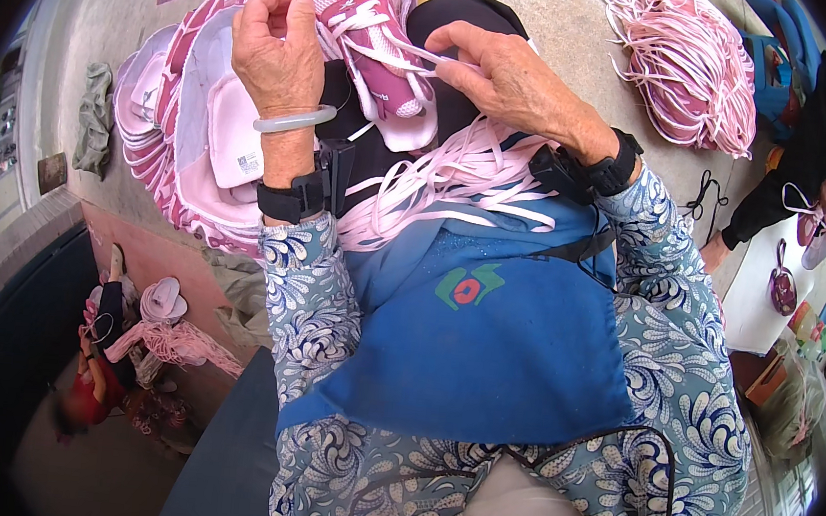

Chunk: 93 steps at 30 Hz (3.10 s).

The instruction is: The recorder is inserting and threading laces into pink sneakers.

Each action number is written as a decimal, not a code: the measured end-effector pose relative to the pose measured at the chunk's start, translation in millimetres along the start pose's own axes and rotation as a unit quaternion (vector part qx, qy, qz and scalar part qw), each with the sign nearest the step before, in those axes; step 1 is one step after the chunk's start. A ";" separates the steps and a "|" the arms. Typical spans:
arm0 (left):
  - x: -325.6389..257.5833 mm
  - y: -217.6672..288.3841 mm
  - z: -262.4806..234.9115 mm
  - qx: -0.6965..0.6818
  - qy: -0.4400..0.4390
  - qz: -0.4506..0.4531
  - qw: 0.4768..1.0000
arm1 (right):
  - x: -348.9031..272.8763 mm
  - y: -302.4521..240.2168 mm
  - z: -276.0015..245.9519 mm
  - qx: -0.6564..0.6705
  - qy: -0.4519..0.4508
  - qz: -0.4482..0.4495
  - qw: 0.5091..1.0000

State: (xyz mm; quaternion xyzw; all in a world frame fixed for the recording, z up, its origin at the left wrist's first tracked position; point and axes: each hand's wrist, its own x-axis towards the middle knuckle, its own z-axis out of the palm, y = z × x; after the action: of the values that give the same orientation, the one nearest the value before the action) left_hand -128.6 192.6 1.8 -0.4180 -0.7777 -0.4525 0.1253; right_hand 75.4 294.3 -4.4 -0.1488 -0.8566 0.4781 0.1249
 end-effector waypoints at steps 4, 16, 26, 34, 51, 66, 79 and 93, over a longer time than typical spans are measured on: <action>-26.9 16.0 -8.7 -0.032 -0.100 -0.084 0.991 | 15.6 -2.0 13.5 -0.106 0.098 -0.022 0.989; -22.8 14.0 3.7 -0.025 -0.048 -0.029 0.998 | 27.4 -0.5 26.8 -0.258 0.067 -0.090 0.960; 34.3 8.7 37.1 0.074 -0.098 -0.057 0.991 | 19.8 -0.6 23.6 -0.079 0.086 -0.027 0.993; 26.7 -2.9 42.8 0.096 -0.074 0.002 0.993 | 17.8 -31.0 30.2 0.010 0.019 -0.153 0.988; -124.5 36.0 -24.2 -0.516 -0.225 -0.557 0.611 | 9.1 -4.1 32.9 -0.210 0.017 -0.018 0.977; -133.3 44.5 53.9 -0.372 0.070 -0.334 0.863 | 18.8 11.4 33.0 -0.191 0.019 0.016 0.981; -132.8 33.9 33.2 -0.570 -0.072 -0.478 0.665 | 12.9 9.0 29.8 -0.185 -0.029 0.051 0.981; -72.4 17.9 -24.3 -0.329 -0.221 -0.224 0.890 | 4.8 -86.1 11.2 0.215 -0.275 -0.119 0.929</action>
State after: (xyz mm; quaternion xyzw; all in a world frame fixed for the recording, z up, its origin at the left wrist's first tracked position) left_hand -74.6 138.4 -15.4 -0.3387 -0.6650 -0.5947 -0.2991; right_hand 55.3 244.4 63.9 0.1224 -0.7454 0.6546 -0.0305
